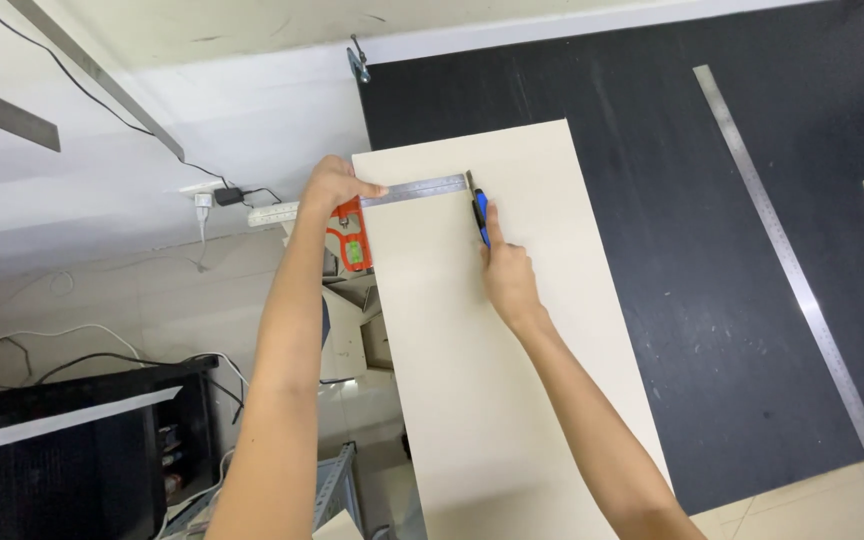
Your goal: Measuring and cutting cardboard sheets using a metal ruler and a utility knife on a workbench.
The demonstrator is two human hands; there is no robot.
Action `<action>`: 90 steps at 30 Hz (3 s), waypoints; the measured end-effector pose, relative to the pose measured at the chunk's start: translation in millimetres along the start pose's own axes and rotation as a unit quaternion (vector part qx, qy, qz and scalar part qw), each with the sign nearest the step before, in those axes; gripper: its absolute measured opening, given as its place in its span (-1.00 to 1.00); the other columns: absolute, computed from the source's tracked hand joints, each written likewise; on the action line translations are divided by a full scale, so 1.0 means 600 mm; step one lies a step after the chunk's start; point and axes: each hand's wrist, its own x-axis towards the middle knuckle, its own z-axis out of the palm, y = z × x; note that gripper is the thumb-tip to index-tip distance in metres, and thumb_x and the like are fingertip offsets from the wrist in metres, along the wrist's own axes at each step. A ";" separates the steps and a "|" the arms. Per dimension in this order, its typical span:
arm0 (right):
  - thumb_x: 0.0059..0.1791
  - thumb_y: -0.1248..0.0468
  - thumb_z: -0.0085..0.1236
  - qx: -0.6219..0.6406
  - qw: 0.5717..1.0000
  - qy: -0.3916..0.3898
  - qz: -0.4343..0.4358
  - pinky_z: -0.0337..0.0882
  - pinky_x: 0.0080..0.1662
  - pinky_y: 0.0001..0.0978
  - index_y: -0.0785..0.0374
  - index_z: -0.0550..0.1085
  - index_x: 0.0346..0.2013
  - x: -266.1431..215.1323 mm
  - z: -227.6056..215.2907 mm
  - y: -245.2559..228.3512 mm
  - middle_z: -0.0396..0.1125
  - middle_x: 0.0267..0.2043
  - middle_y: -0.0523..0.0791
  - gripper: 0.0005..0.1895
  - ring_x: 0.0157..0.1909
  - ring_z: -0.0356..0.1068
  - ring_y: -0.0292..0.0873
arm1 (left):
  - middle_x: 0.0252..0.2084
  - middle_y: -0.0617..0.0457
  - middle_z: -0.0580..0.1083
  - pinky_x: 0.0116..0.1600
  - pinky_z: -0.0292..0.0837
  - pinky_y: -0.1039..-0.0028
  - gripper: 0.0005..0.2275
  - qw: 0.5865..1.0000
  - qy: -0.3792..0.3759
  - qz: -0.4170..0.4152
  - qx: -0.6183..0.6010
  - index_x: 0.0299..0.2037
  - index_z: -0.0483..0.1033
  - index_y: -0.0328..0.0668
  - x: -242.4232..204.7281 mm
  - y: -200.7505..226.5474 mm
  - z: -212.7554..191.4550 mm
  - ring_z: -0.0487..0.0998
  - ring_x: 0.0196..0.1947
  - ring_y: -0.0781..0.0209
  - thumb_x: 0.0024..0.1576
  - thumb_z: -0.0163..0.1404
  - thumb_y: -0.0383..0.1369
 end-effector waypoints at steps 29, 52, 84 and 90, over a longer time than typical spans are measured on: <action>-0.07 0.00 0.36 -0.002 0.979 0.133 0.152 0.38 0.03 0.07 0.42 0.45 -0.19 -0.333 0.057 0.547 0.26 -0.01 0.16 -0.49 0.07 0.28 0.28 | 0.13 -0.31 0.46 0.27 0.34 0.04 -0.31 0.994 -0.080 0.070 -0.002 0.16 0.36 -0.37 -0.410 -0.103 0.130 0.41 0.24 -0.23 -0.18 0.34 -0.25; -0.18 0.12 0.51 0.130 0.953 0.227 0.156 0.21 0.03 0.38 0.34 0.35 -0.12 -0.325 0.082 0.492 0.13 0.03 0.09 -0.43 0.10 0.15 0.36 | -0.33 -0.09 0.57 -0.12 0.52 0.19 -0.16 0.998 0.014 0.067 -0.010 0.30 0.26 -0.28 -0.437 -0.178 0.195 0.63 -0.22 -0.07 -0.23 0.39 -0.26; 0.11 0.31 -0.10 -0.032 0.995 0.048 -0.083 0.52 -0.06 0.14 0.06 0.11 0.45 -0.181 0.064 0.174 0.45 -0.22 0.32 -0.42 -0.13 0.49 0.32 | 0.01 -0.16 0.49 0.18 0.47 0.19 -0.33 0.999 0.021 0.047 0.017 -0.04 0.31 -0.33 -0.264 -0.079 0.104 0.48 0.15 -0.12 -0.24 0.49 -0.24; 0.05 0.20 0.00 -0.159 0.986 -0.004 -0.047 0.56 -0.34 -0.02 -0.15 0.23 0.41 -0.184 0.017 0.154 0.42 -0.30 0.21 -0.41 -0.27 0.53 0.25 | 0.01 -0.12 0.50 0.18 0.49 0.22 -0.33 0.998 0.037 0.055 0.017 -0.04 0.29 -0.29 -0.253 -0.089 0.118 0.50 0.14 -0.11 -0.24 0.48 -0.25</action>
